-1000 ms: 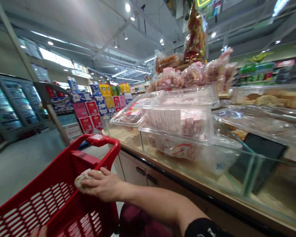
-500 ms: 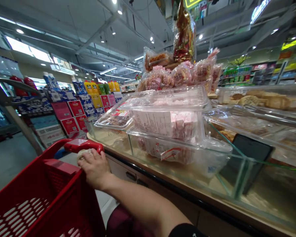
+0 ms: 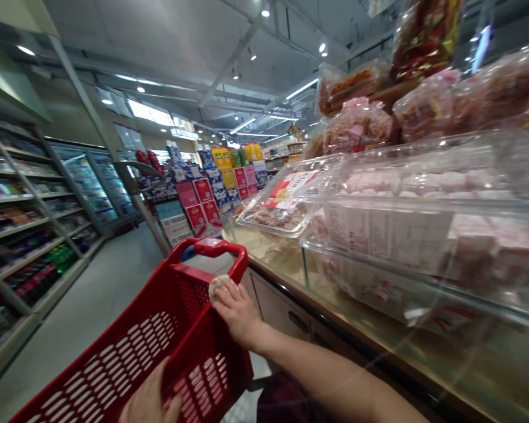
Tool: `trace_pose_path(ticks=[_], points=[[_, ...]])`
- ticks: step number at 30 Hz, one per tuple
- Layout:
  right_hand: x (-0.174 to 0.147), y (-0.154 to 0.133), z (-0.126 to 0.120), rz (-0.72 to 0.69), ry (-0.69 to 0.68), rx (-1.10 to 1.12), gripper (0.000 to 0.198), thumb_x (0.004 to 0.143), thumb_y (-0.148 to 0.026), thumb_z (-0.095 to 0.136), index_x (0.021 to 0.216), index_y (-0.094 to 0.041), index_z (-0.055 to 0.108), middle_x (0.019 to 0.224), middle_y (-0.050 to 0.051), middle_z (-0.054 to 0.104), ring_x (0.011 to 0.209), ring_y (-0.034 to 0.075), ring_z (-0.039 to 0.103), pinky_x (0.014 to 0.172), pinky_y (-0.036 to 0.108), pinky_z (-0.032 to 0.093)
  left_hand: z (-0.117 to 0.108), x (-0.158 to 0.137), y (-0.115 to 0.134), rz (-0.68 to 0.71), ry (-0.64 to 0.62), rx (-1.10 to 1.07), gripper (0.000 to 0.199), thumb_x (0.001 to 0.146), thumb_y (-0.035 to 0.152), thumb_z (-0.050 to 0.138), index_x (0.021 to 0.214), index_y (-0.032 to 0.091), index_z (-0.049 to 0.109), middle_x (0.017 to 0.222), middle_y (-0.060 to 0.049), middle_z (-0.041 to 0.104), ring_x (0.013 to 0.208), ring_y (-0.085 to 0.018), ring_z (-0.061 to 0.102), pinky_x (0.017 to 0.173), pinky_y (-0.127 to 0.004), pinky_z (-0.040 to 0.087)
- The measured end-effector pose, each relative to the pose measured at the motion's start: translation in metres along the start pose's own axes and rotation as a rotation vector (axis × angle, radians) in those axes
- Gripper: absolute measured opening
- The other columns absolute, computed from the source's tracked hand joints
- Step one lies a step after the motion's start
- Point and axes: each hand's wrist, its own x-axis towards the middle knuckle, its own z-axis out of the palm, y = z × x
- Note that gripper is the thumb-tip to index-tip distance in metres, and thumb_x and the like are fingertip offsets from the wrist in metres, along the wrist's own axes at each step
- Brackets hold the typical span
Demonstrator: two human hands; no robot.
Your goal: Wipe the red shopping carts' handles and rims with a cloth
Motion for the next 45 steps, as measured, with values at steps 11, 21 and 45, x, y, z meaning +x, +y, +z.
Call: trace_pose_path(ticks=[11,21,45], points=[[0.020,0.021,0.024,-0.044,0.102,0.028,0.034,0.084,-0.011,0.038,0.112,-0.022,0.055,0.127,0.004,0.048,0.126,0.021,0.028,0.099,0.043,0.029,0.019,0.011,0.008,-0.021,0.051,-0.143,0.047,0.066,0.017,0.038,0.112,0.015,0.046,0.108,-0.009,0.059,0.099,-0.021,0.054,0.085,-0.037,0.041],[0.030,-0.001,0.043,-0.197,0.163,0.076,0.035,0.082,-0.009,0.040,0.113,-0.019,0.055,0.120,0.006,0.054,0.121,0.018,0.036,0.100,0.038,0.033,0.016,0.006,0.015,0.050,0.109,-0.141,0.055,0.062,0.010,0.039,0.116,0.010,0.043,0.112,-0.013,0.056,0.105,-0.024,0.050,0.090,-0.042,0.038],[0.012,-0.049,0.097,-0.146,0.043,0.202,0.031,0.086,-0.013,0.039,0.111,-0.020,0.056,0.125,0.006,0.050,0.124,0.022,0.033,0.096,0.043,0.035,-0.024,-0.037,-0.028,-0.036,-0.089,0.104,0.067,0.062,0.010,0.043,0.128,0.010,0.031,0.127,-0.014,0.045,0.120,-0.025,0.037,0.098,-0.045,0.029]])
